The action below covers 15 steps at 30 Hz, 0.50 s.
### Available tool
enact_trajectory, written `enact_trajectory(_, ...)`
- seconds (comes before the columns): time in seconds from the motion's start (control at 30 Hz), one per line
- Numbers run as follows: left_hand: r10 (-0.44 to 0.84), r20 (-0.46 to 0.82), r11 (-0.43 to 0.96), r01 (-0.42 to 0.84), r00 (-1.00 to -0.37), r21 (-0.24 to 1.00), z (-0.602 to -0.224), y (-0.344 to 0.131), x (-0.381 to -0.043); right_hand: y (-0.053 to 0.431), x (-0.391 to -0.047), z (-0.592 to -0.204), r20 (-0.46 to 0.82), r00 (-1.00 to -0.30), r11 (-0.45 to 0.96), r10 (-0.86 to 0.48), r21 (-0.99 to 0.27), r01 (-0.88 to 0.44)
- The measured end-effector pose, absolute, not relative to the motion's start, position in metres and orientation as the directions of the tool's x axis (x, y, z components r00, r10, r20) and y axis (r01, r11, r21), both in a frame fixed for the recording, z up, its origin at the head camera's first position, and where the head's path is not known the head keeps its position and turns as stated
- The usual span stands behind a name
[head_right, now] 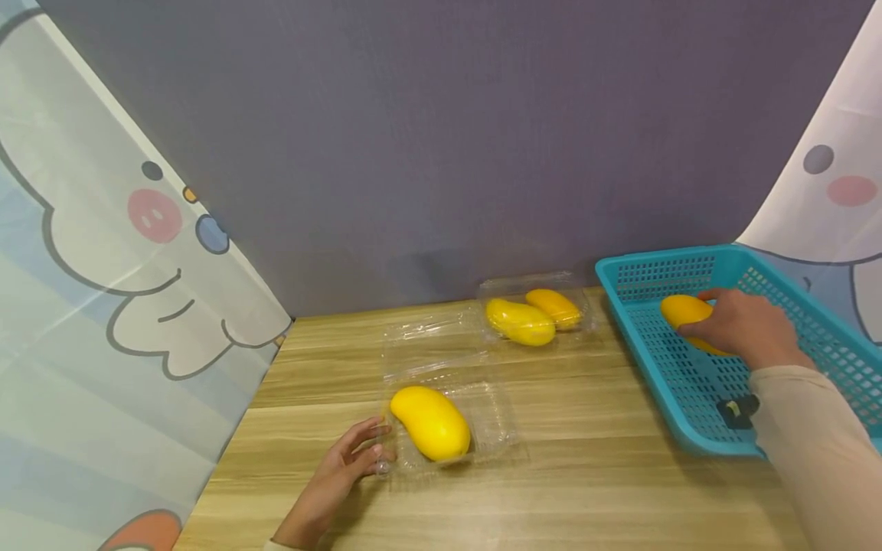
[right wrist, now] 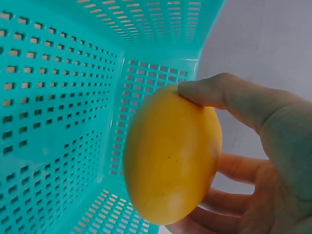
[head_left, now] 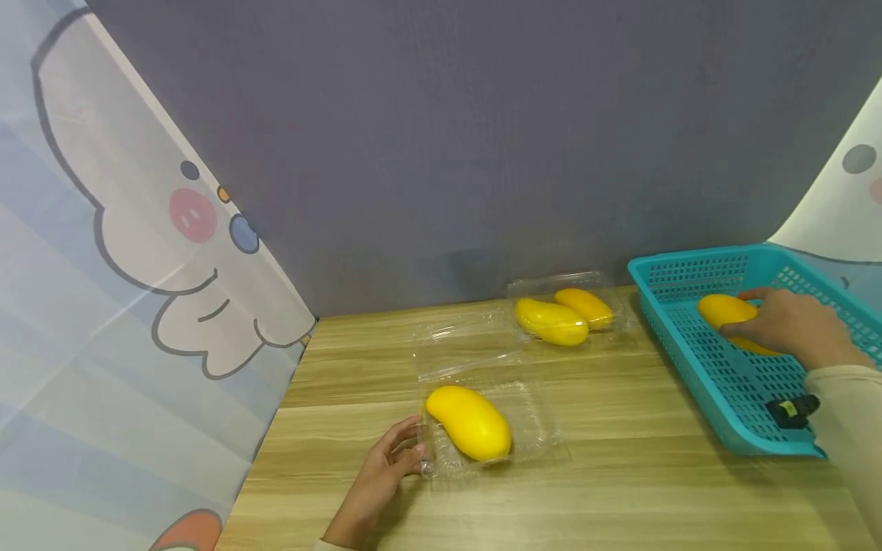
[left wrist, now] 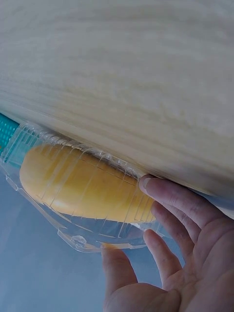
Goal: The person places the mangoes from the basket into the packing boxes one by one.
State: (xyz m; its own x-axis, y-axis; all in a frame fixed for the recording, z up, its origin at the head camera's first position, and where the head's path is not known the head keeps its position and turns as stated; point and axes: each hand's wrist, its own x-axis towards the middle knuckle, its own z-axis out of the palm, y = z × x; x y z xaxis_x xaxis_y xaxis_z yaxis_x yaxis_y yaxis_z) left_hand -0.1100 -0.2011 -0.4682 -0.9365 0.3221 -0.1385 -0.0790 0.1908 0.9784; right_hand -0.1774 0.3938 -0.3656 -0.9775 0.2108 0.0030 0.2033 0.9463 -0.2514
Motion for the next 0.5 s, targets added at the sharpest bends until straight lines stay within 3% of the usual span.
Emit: enact_trajectory(0.5, 0.329, -0.121, 0.194, -0.059, -0.936, 0.979, -0.468, -0.202, -0.111, 0.379, -0.17, -0.354, -0.06, -0.985, 0.953, 0.161, -0.249, 0.171)
